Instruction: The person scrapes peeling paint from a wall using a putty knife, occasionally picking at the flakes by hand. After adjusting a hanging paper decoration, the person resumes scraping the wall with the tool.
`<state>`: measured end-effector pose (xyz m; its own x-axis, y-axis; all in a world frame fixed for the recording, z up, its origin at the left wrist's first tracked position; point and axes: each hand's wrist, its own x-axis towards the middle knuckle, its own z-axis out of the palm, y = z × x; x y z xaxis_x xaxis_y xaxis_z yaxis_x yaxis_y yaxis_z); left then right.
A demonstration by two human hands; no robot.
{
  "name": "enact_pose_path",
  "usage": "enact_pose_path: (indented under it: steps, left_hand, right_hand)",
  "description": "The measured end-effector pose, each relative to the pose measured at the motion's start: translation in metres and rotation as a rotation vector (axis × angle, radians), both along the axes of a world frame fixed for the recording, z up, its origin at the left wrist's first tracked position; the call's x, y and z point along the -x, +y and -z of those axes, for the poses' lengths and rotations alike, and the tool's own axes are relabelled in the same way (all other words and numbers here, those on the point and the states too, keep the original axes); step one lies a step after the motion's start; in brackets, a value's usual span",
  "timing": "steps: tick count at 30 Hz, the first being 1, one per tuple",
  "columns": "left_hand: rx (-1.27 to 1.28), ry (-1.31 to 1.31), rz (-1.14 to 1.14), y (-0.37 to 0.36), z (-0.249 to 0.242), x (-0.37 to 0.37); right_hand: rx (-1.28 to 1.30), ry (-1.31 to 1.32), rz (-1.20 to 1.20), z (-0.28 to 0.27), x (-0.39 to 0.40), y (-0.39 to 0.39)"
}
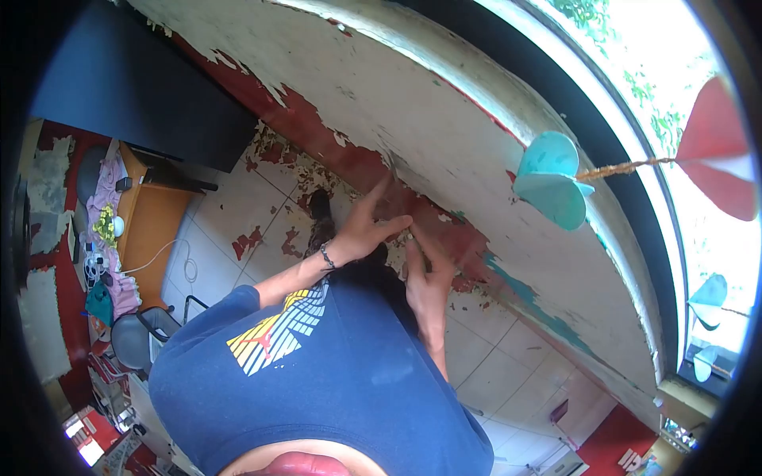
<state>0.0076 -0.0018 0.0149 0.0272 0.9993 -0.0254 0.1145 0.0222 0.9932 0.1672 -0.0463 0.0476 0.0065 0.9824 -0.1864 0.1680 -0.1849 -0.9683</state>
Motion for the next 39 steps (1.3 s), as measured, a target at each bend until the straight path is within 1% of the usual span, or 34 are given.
enact_pose_path:
  steps: [1,2,4,5,7,8,10,11,13,14,16,17,19,23,25,26,28,31,32,33,34,35,38,39]
  left_hand:
    - [0.071,-0.034,0.068,-0.002,-0.003,0.002]
    - [0.074,-0.037,0.064,-0.001,0.001,0.003]
    - [-0.089,0.050,-0.064,0.003,0.014,0.004]
    - [-0.088,0.044,-0.056,0.002,0.016,0.002]
    - [-0.022,-0.049,-0.033,0.002,0.016,0.002]
    - [-0.029,-0.044,-0.025,0.001,0.012,0.001]
    - [-0.013,-0.161,0.007,-0.002,0.000,0.001]
    - [-0.012,-0.157,0.013,-0.001,0.002,0.002]
    - [0.019,-0.171,0.020,0.000,0.012,0.007]
    - [0.029,-0.169,0.034,-0.001,0.017,0.009]
    - [0.043,-0.162,0.038,0.000,0.020,0.011]
    - [0.043,-0.156,0.049,-0.003,0.018,0.010]
    - [0.094,-0.179,0.058,-0.004,0.000,0.009]
    - [0.028,-0.118,0.090,0.000,0.017,0.011]
    - [-0.066,-0.100,0.028,0.004,0.016,0.012]
    - [-0.064,-0.098,0.038,0.003,0.016,0.010]
    - [-0.008,-0.175,0.035,0.002,0.015,0.009]
    - [0.003,-0.156,0.076,-0.002,0.013,0.003]
    - [0.127,-0.125,0.072,-0.002,0.010,0.006]
    - [0.140,-0.122,0.082,0.000,0.014,0.008]
    - [0.075,-0.142,0.042,0.003,0.018,0.010]
    - [0.009,-0.163,0.002,0.003,0.021,0.009]
    - [0.061,-0.163,0.056,0.002,0.021,0.009]
    - [0.053,-0.153,0.065,0.003,0.024,0.008]
  right_hand:
    - [0.014,0.021,0.027,-0.001,0.000,-0.002]
    - [0.017,0.018,0.023,0.000,0.003,0.003]
    - [0.090,-0.068,0.000,0.002,0.009,0.013]
    - [0.090,-0.074,0.008,0.004,0.006,0.011]
    - [-0.022,-0.129,-0.022,0.009,0.003,0.009]
    - [-0.028,-0.125,-0.014,0.007,0.002,0.006]
    - [-0.111,-0.161,-0.038,0.003,0.002,-0.002]
    - [-0.110,-0.157,-0.032,0.004,0.005,0.001]
    - [-0.208,-0.143,-0.067,0.009,0.010,0.008]
    - [-0.199,-0.143,-0.052,0.012,0.010,0.009]
    - [-0.377,-0.251,-0.100,0.017,0.010,0.011]
    - [-0.377,-0.247,-0.087,0.012,0.010,0.005]
    - [-0.121,-0.185,-0.054,-0.004,0.010,-0.003]
    - [-0.064,-0.147,-0.026,-0.001,0.010,0.005]
    - [-0.134,-0.154,-0.077,-0.006,0.012,0.013]
    - [-0.133,-0.153,-0.067,-0.006,0.010,0.011]
    - [-0.133,-0.162,-0.072,-0.006,0.007,0.008]
    - [-0.104,-0.194,-0.062,-0.007,0.001,0.000]
    - [-0.095,-0.191,-0.057,-0.006,0.003,0.003]
    - [-0.152,-0.191,-0.079,-0.006,0.007,0.011]
    - [-0.208,-0.193,-0.097,-0.006,0.008,0.015]
    - [-0.196,-0.195,-0.082,-0.006,0.006,0.014]
    - [-0.151,-0.103,-0.066,-0.006,0.003,0.007]
    - [-0.214,-0.174,-0.050,-0.002,-0.001,-0.001]
